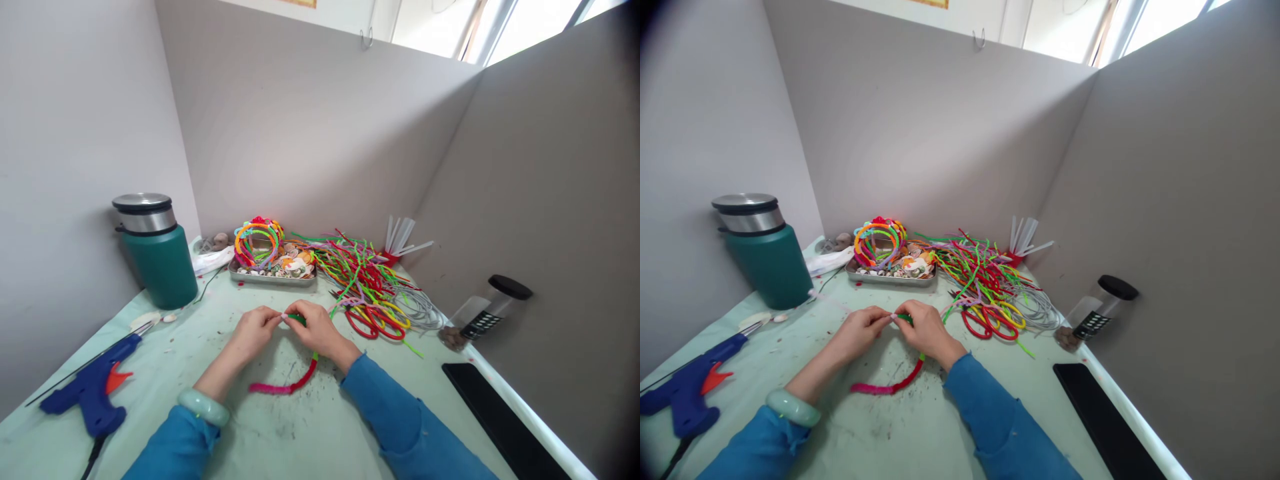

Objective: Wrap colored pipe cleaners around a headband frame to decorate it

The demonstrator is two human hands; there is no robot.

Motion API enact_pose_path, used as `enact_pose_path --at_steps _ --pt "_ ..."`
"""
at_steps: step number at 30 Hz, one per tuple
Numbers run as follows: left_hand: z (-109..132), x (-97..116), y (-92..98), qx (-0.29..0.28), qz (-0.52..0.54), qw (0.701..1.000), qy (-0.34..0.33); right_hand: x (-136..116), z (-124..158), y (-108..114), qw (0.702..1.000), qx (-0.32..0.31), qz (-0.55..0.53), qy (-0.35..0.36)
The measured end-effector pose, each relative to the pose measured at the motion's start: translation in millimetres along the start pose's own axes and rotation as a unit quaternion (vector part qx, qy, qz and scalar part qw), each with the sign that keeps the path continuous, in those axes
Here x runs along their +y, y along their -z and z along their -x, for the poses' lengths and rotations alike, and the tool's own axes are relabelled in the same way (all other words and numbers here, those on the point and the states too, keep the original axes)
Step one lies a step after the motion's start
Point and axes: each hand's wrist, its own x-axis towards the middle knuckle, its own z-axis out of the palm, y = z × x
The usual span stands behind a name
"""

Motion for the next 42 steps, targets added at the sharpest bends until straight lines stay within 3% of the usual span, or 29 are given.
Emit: enact_pose_path --at_steps 8,17,21,24,31,36,42 --pt "4 5 -0.3 -0.072 0.189 0.973 0.108 -5 -1 4 1.0 -0.012 -0.01 0.012" --pt "2 3 -2.5 -0.069 0.322 0.937 0.119 -4 0 5 0.998 -0.038 0.002 0.056" --pt "3 2 -2.2 -0.105 0.343 0.925 0.126 -3 0 5 0.996 -0.048 0.046 0.063" --pt "3 2 -2.9 -0.105 0.293 0.943 0.119 -2 1 5 0.994 -0.05 0.069 0.068" --pt "1 -12 -7.2 -0.015 0.059 0.998 0.023 -1 2 4 0.995 -0.043 0.066 0.06" --pt "3 -7 -3.2 0.003 -0.083 0.997 0.005 -5 2 5 0.996 -0.045 0.03 0.065" --pt "1 -6 -2.1 0.004 -0.093 0.996 -0.001 -5 0 5 0.997 -0.045 0.027 0.062"
